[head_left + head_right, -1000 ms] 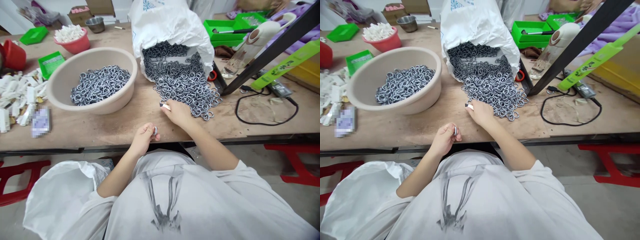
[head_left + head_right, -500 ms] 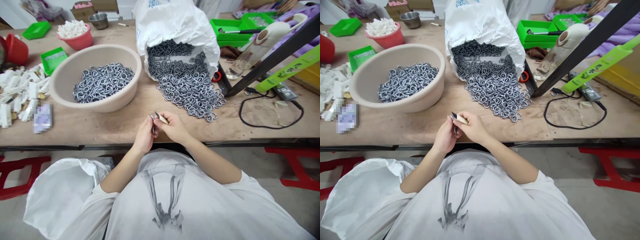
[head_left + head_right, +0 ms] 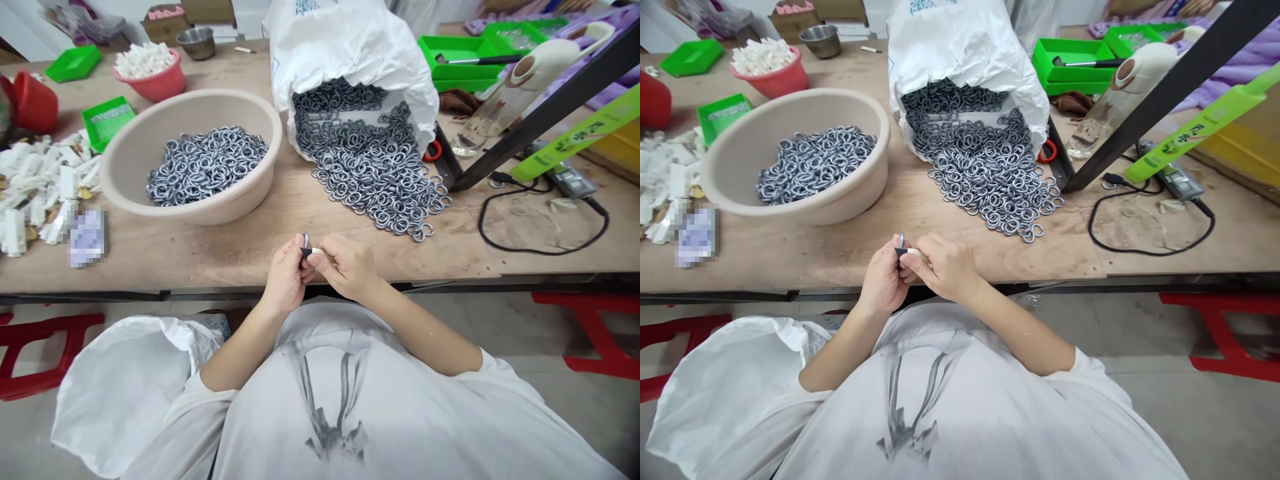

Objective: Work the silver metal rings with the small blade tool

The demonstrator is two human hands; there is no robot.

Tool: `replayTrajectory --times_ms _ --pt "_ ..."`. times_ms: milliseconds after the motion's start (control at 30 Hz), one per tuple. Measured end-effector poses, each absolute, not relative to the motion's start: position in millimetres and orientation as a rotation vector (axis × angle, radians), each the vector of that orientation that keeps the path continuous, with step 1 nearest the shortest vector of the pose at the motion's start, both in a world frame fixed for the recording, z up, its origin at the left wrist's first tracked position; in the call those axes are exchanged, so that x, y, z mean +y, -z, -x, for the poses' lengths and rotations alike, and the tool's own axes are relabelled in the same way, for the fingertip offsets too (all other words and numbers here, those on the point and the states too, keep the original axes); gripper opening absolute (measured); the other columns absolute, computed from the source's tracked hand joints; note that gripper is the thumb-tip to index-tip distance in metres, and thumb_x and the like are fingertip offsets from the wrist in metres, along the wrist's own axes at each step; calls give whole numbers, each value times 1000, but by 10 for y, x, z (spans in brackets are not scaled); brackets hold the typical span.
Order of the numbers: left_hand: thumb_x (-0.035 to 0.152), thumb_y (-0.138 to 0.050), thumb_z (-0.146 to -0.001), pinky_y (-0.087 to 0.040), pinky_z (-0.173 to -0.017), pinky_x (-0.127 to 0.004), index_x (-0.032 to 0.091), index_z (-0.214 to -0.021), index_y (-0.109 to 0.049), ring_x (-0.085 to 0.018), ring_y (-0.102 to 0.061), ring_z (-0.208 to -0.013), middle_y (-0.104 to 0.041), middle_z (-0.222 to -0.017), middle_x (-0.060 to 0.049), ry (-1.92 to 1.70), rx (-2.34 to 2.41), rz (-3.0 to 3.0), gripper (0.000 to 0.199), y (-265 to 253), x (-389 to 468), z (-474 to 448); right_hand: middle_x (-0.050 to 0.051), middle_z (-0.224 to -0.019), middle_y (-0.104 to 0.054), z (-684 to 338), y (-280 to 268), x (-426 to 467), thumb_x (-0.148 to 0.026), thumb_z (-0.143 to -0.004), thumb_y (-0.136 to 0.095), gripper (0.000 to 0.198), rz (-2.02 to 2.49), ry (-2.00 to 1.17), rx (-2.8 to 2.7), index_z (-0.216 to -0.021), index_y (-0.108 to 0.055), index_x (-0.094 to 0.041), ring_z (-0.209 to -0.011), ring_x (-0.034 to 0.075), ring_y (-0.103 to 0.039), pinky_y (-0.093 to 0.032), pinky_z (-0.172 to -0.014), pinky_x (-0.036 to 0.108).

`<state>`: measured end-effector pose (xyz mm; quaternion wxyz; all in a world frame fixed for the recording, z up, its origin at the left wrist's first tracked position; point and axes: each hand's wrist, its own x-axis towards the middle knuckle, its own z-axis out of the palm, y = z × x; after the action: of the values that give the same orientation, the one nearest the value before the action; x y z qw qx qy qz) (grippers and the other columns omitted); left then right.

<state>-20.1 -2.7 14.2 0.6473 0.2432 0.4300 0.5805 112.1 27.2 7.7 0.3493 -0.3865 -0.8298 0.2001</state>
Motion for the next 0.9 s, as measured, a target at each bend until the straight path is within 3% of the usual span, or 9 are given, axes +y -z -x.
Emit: replayTrajectory --times_ms 367,533,633,733,900 --pt "54 -78 -75 -21 -40 -15 19 -68 -41 -4 -25 -44 -33 -53 9 -1283 887 -537 52 -79 -69 201 0 -62 -51 -1139 -98 296 -58 -101 -34 52 1023 -487 -2192 -65 -46 -21 -60 13 -43 -28 -61 29" --pt "54 -75 -79 -25 -41 -16 17 -65 -45 -3 -27 -42 -36 -53 7 -1169 786 -631 50 -83 -144 211 0 -56 -51 -1264 -11 682 -55 -99 -41 52 1522 -502 -2130 -62 -51 -21 -57 14 -45 -24 -57 28" --pt "53 -77 -78 -29 -40 -16 16 -66 -48 -3 -32 -42 -41 -54 7 -1183 787 -616 48 -75 -132 252 5 -77 -69 -1302 -19 962 -55 -99 -43 44 1689 -401 -2175 -85 -67 -20 -72 20 -60 -32 -63 28" --pt "49 -81 -74 -36 -42 -16 15 -70 -54 -3 -41 -45 -51 -60 4 -1212 839 -599 44 -34 -72 303 12 -111 -73 -1248 -60 1216 -49 -95 -55 38 1787 -200 -2250 -117 -66 -20 -91 26 -67 -41 -73 31" --pt "37 -83 -71 -47 -47 -16 13 -92 -68 -5 -52 -50 -64 -70 0 -1208 907 -569 36 27 20 406 21 -120 -71 -1144 -65 1541 -30 -96 -55 32 1958 -39 -2342 -118 -68 -12 -100 30 -69 -47 -78 35"
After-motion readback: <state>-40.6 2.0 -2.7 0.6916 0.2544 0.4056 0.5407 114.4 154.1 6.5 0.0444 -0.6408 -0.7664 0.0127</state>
